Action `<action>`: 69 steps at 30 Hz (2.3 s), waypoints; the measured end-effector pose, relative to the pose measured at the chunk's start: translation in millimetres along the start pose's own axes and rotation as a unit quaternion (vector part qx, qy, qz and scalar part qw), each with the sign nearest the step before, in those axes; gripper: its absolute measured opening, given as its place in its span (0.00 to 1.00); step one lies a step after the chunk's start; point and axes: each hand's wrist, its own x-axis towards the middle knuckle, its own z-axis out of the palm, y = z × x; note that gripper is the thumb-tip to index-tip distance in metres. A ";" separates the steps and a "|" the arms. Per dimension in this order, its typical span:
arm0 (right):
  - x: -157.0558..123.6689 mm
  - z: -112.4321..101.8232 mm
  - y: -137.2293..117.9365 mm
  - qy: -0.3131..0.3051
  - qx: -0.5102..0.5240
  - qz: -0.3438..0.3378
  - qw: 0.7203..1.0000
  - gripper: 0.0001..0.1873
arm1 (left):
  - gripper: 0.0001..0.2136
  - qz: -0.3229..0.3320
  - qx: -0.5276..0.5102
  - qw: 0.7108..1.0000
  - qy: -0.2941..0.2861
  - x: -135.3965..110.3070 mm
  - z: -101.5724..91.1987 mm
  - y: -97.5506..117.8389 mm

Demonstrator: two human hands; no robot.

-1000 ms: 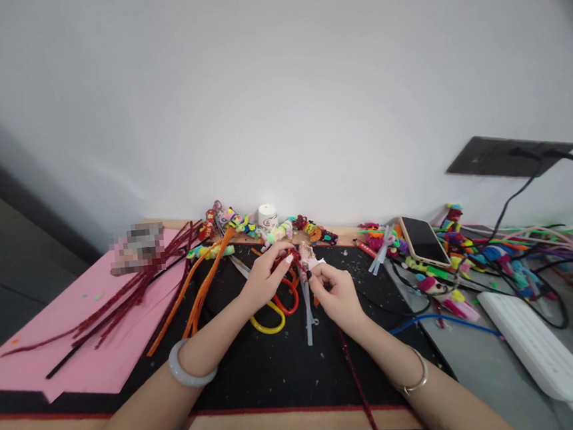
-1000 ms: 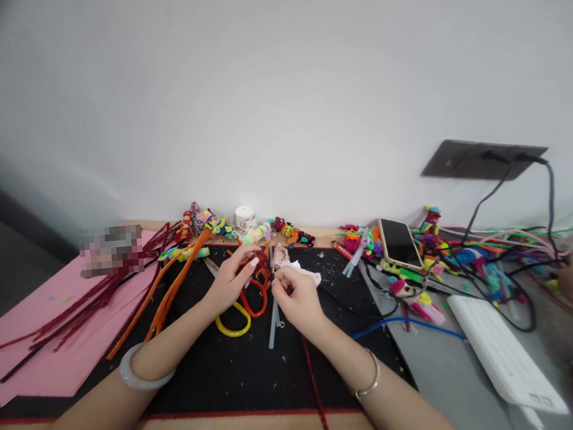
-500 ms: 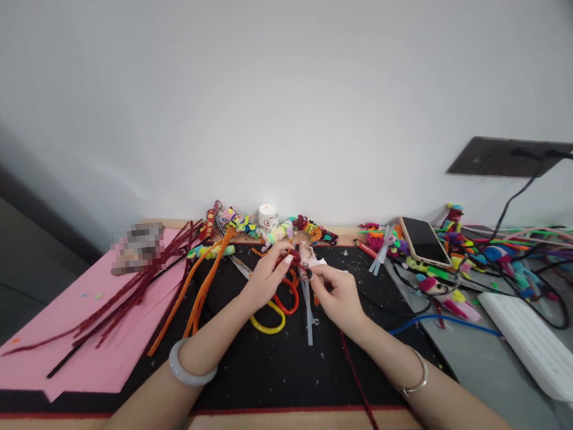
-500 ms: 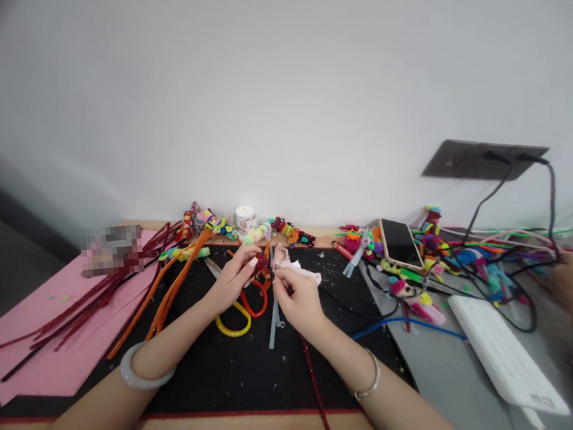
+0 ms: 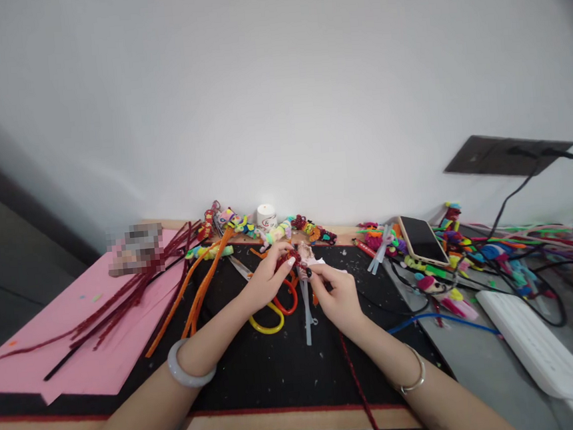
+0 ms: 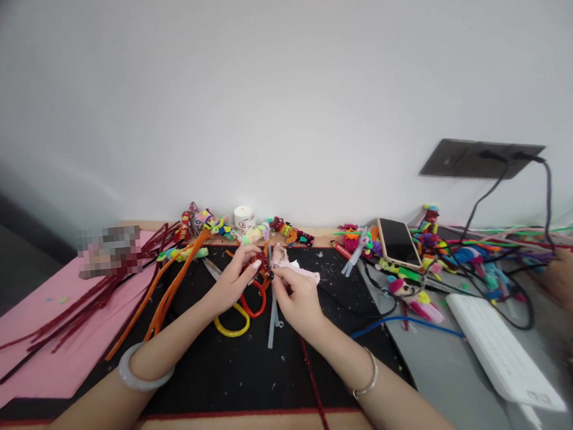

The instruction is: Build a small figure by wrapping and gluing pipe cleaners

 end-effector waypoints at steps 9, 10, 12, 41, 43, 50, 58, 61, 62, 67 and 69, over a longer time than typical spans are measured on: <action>1.2 -0.9 2.3 0.014 -0.016 0.013 1.000 0.11 | 0.11 -0.022 -0.036 0.999 0.002 -1.2 2.5 1.4; 1.5 -0.9 2.2 0.014 -0.015 0.013 1.000 0.11 | 0.11 -0.027 -0.053 0.998 0.000 -0.9 3.3 0.9; 2.1 -0.9 2.1 0.014 -0.007 0.015 1.000 0.11 | 0.11 -0.036 -0.094 0.995 -0.005 -0.2 5.2 -0.1; 7.9 0.7 12.7 -0.088 0.052 0.065 0.993 0.11 | 0.09 -0.189 -0.480 0.856 -0.033 0.0 9.6 9.3; 8.7 0.9 13.9 -0.096 0.061 0.070 0.991 0.11 | 0.09 -0.194 -0.490 0.849 -0.043 0.3 8.9 9.8; 13.0 3.0 20.8 -0.147 0.152 0.099 0.972 0.13 | 0.12 -0.226 -0.522 0.817 -0.097 1.1 5.4 8.7; 19.8 -2.0 22.4 -0.185 0.197 0.093 0.958 0.22 | 0.16 -0.262 -0.550 0.777 -0.161 0.8 -0.3 9.1; 19.8 -2.2 23.7 -0.192 0.205 0.104 0.954 0.22 | 0.18 -0.271 -0.555 0.765 -0.183 0.9 -2.3 8.8; 19.7 -2.2 24.0 -0.194 0.206 0.110 0.953 0.22 | 0.18 -0.272 -0.557 0.762 -0.190 0.9 -2.8 8.5; 19.5 -2.4 23.6 -0.199 0.205 0.120 0.951 0.19 | 0.18 -0.285 -0.561 0.749 -0.210 1.4 -4.8 7.3; 19.5 -2.4 22.9 -0.198 0.208 0.115 0.951 0.18 | 0.18 -0.290 -0.560 0.747 -0.213 1.3 -5.7 7.2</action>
